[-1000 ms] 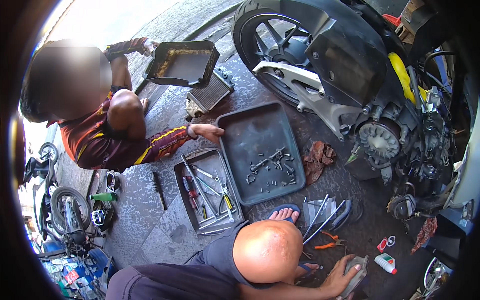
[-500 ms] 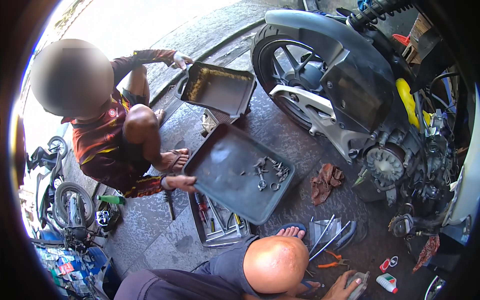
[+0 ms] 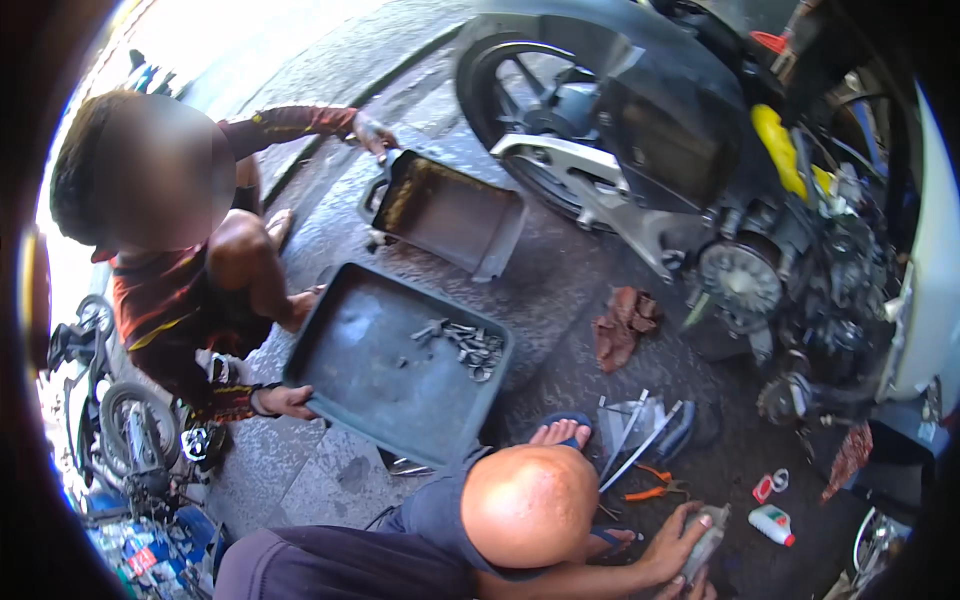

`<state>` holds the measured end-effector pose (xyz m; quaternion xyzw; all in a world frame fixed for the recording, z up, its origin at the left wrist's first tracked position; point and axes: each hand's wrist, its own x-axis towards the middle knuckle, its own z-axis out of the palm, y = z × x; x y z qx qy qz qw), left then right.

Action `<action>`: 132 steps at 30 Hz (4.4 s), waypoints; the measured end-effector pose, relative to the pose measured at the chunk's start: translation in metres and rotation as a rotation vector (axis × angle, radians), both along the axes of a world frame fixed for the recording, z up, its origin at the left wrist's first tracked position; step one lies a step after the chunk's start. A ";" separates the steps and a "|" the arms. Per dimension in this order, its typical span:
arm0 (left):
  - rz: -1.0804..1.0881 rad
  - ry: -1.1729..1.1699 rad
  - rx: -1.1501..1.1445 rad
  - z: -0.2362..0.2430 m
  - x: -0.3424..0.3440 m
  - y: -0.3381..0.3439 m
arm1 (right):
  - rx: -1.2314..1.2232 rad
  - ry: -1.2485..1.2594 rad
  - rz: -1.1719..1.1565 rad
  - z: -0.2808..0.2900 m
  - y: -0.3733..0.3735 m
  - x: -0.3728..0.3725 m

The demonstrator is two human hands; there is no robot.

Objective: The person applies sealant to a gasket and fits it onto a motorcycle engine component, then uses pliers to manipulate internal parts of the motorcycle frame.

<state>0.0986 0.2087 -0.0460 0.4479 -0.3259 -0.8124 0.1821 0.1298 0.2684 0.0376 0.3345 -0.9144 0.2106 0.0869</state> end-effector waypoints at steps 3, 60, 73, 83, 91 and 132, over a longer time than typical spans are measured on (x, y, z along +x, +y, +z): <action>0.108 0.220 0.034 -0.006 0.000 -0.005 | -0.026 -0.020 0.002 -0.005 0.008 -0.004; -0.183 0.712 -0.510 0.038 0.026 -0.029 | -0.493 -0.084 0.157 0.045 0.005 -0.006; -0.303 0.812 -0.520 0.050 0.031 -0.038 | -0.490 -0.040 0.159 0.050 0.006 -0.017; -0.322 0.822 -0.602 0.055 0.037 -0.041 | -0.407 0.048 0.115 0.054 -0.001 -0.014; -0.357 0.886 -0.272 0.051 0.037 -0.033 | -0.434 -0.202 0.156 0.081 0.008 -0.039; -0.730 0.788 -0.902 0.039 0.046 -0.077 | -0.473 -0.245 0.162 0.054 0.052 -0.020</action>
